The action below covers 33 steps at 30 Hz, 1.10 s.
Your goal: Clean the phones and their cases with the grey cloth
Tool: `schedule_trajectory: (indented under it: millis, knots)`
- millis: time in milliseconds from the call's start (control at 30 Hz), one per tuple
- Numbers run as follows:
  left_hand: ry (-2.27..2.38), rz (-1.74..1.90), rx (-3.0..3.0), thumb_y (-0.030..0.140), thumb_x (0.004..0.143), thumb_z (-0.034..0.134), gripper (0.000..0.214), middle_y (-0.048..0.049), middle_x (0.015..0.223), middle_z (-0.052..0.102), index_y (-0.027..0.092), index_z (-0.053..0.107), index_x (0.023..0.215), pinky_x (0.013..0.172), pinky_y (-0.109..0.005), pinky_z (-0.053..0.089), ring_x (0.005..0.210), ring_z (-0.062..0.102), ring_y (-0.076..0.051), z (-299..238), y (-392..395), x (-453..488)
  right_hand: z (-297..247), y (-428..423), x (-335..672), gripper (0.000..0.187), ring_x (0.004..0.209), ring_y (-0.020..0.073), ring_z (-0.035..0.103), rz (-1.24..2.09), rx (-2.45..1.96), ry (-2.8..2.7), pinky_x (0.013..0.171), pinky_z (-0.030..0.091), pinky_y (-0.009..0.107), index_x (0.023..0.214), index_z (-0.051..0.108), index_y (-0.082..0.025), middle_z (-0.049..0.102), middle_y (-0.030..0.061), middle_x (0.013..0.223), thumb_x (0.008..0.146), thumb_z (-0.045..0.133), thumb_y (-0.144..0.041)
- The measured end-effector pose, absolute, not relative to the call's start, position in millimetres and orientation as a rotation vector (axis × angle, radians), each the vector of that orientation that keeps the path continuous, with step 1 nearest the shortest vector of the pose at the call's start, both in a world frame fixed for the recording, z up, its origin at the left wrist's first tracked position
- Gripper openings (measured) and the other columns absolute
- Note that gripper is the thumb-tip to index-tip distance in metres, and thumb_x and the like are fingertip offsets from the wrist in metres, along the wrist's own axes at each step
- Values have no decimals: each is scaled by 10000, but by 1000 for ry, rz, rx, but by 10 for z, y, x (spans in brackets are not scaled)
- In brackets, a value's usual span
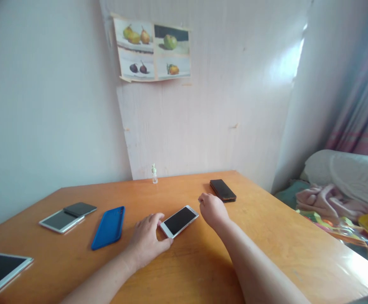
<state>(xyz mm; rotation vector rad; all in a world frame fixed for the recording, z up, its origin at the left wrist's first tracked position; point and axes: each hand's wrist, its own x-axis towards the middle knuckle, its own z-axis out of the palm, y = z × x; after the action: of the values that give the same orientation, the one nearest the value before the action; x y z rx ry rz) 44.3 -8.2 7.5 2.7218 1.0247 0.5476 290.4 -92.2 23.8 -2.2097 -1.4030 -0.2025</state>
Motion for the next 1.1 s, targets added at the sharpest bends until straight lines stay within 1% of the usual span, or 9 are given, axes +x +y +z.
schedule_trajectory:
  millis: [167, 400, 500, 633, 800, 900, 967, 1033, 1100]
  knots:
    - [1269, 555, 2642, 484, 695, 654, 599, -96, 1171, 650, 219, 492, 1208, 937, -385, 376, 1151, 569, -282, 92, -123, 560, 204, -855, 2941, 248, 913, 195, 639, -181, -2207, -1331, 743, 378, 251, 907, 711, -179, 723, 87, 939, 848, 473, -145]
    - [1516, 534, 2594, 543, 672, 646, 631, -127, 1184, 658, 221, 490, 1192, 932, -454, 365, 1145, 579, -322, 195, -99, 891, 219, -824, 2945, 249, 915, 198, 635, -149, -2183, -1305, 753, 375, 256, 905, 714, -189, 720, 94, 950, 853, 476, -134]
    - [1556, 534, 2549, 600, 659, 652, 659, -143, 1225, 637, 225, 497, 1178, 920, -461, 379, 1154, 575, -332, 236, -143, 1127, 232, -824, 2926, 256, 934, 198, 635, -148, -2166, -1305, 767, 378, 254, 946, 711, -194, 719, 95, 973, 864, 474, -145]
    - [1491, 509, 2559, 669, 694, 614, 674, -144, 1279, 602, 232, 505, 1195, 938, -443, 391, 1195, 548, -313, 257, -239, 1290, 245, -829, 2893, 256, 930, 196, 639, -145, -2147, -1319, 755, 380, 254, 939, 712, -202, 722, 91, 984, 861, 473, -153]
    - [1571, 572, 2619, 623, 814, 510, 488, -98, 1231, 615, 256, 570, 1130, 943, -423, 399, 1163, 548, -270, 200, -225, 967, 258, -859, 2839, 300, 909, 208, 644, -125, -2109, -1391, 717, 378, 265, 989, 715, -206, 729, 98, 979, 850, 456, -148]
    - [1788, 585, 2566, 584, 818, 521, 504, -112, 1289, 579, 248, 550, 1193, 982, -448, 376, 1212, 505, -293, 165, -165, 571, 239, -857, 2804, 316, 877, 224, 646, -107, -2077, -1453, 681, 370, 278, 1001, 716, -191, 728, 117, 959, 864, 433, -164]
    - [1908, 571, 2495, 577, 809, 533, 549, -135, 1343, 543, 230, 532, 1234, 1011, -481, 350, 1263, 464, -325, 148, -132, 307, 202, -834, 2774, 298, 838, 214, 647, -103, -2052, -1503, 654, 362, 271, 969, 716, -203, 731, 96, 931, 863, 439, -178]
    - [1973, 536, 2444, 578, 801, 542, 561, -163, 1312, 564, 202, 554, 1217, 1012, -507, 345, 1249, 480, -352, 134, -122, 90, 148, -806, 2739, 282, 798, 198, 644, -89, -1998, -1591, 637, 359, 262, 924, 712, -220, 728, 69, 895, 865, 438, -189]
    - [1959, 498, 2441, 575, 805, 542, 514, -168, 1222, 619, 185, 606, 1133, 1006, -501, 354, 1190, 532, -350, 120, -154, -62, 90, -781, 2712, 276, 783, 189, 644, -77, -1936, -1680, 640, 368, 254, 904, 706, -233, 723, 49, 871, 874, 433, -204]
